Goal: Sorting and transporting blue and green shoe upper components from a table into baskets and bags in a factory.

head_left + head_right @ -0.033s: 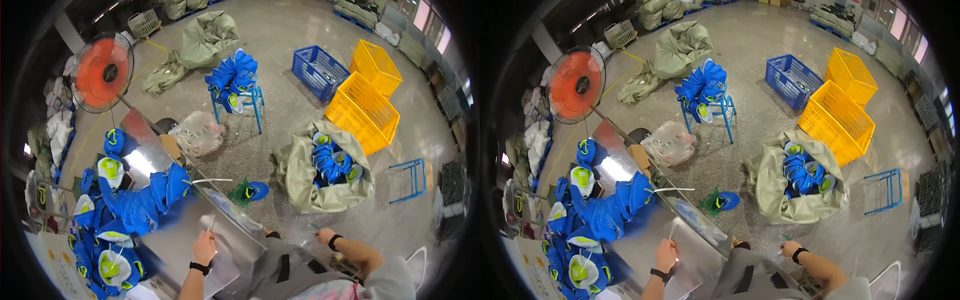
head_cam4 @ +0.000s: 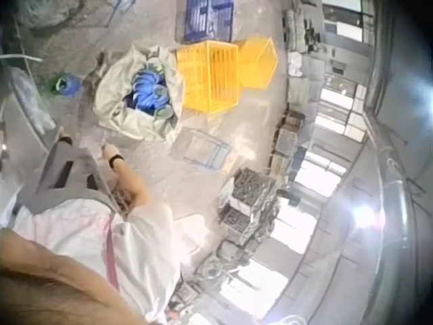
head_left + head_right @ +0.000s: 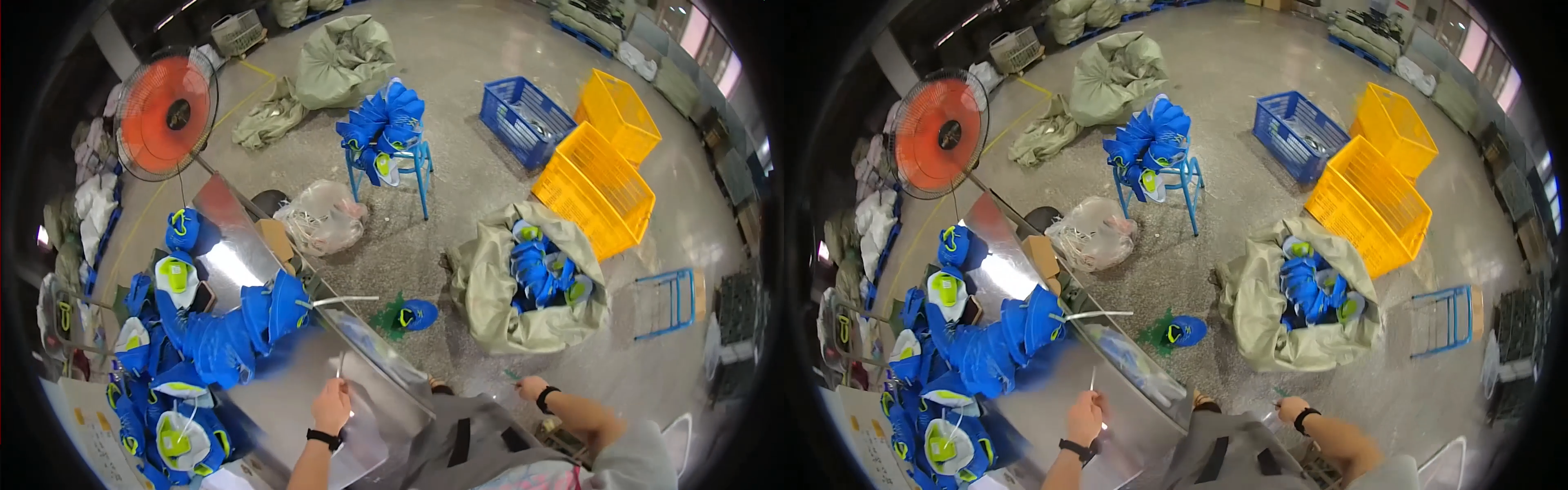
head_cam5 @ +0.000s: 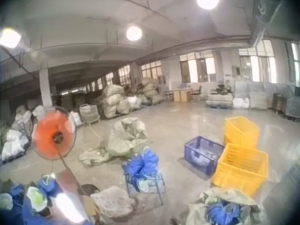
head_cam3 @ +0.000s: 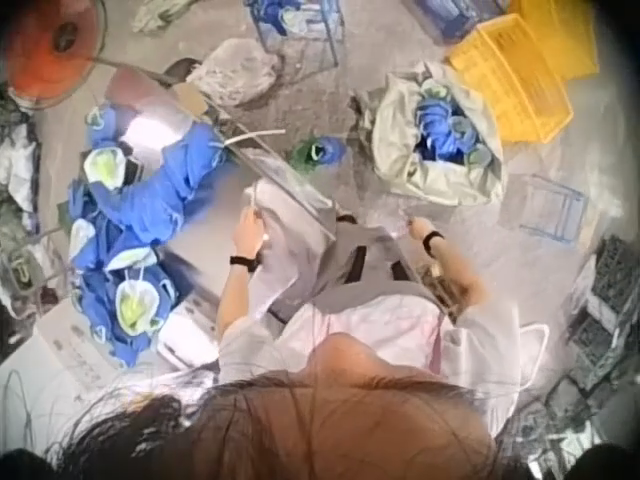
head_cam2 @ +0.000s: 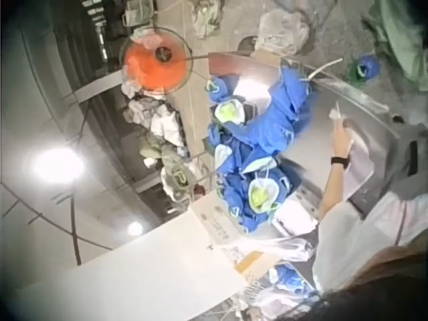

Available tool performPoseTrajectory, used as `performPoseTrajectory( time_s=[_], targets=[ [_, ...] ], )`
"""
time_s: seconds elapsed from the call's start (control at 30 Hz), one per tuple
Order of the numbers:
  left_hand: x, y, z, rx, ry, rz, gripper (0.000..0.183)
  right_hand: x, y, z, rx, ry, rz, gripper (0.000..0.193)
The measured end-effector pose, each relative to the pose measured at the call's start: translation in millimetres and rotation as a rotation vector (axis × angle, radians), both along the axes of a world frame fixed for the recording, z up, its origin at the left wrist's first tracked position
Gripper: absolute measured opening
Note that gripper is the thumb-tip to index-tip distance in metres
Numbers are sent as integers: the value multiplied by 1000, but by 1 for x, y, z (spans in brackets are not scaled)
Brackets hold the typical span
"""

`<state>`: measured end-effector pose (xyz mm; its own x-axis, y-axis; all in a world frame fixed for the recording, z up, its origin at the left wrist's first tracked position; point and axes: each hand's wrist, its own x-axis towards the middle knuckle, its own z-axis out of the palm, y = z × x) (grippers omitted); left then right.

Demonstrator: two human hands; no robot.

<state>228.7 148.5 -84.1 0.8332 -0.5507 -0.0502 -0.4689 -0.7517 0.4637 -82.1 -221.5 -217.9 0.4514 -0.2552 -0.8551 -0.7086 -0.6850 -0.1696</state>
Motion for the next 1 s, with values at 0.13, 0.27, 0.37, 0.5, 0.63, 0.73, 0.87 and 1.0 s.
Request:
performPoseTrajectory(
  time_s=[0.13,0.27,0.37,0.5,0.63,0.73,0.87,1.0],
  targets=[
    [24,-11,11,222,97,-125,49,57,-44,-64,-61,-15,141,28],
    [27,-25,43,197,611,191,29,185,-58,-142,-29,-28,253,32],
    [29,-31,36,158,716,353,29,257,-50,-251,36,-211,359,38],
    [10,-27,43,109,872,750,28,370,-8,-323,156,10,429,37],
    [3,-30,38,0,929,1119,27,390,1,-439,199,48,369,43],
    [-8,-32,41,-118,869,1426,27,392,22,-467,252,56,128,41],
    [-9,-19,44,159,1072,1360,25,382,24,-447,198,-76,150,34],
    [10,-31,24,20,860,503,49,379,1,-357,281,-653,-33,18]
  ],
)
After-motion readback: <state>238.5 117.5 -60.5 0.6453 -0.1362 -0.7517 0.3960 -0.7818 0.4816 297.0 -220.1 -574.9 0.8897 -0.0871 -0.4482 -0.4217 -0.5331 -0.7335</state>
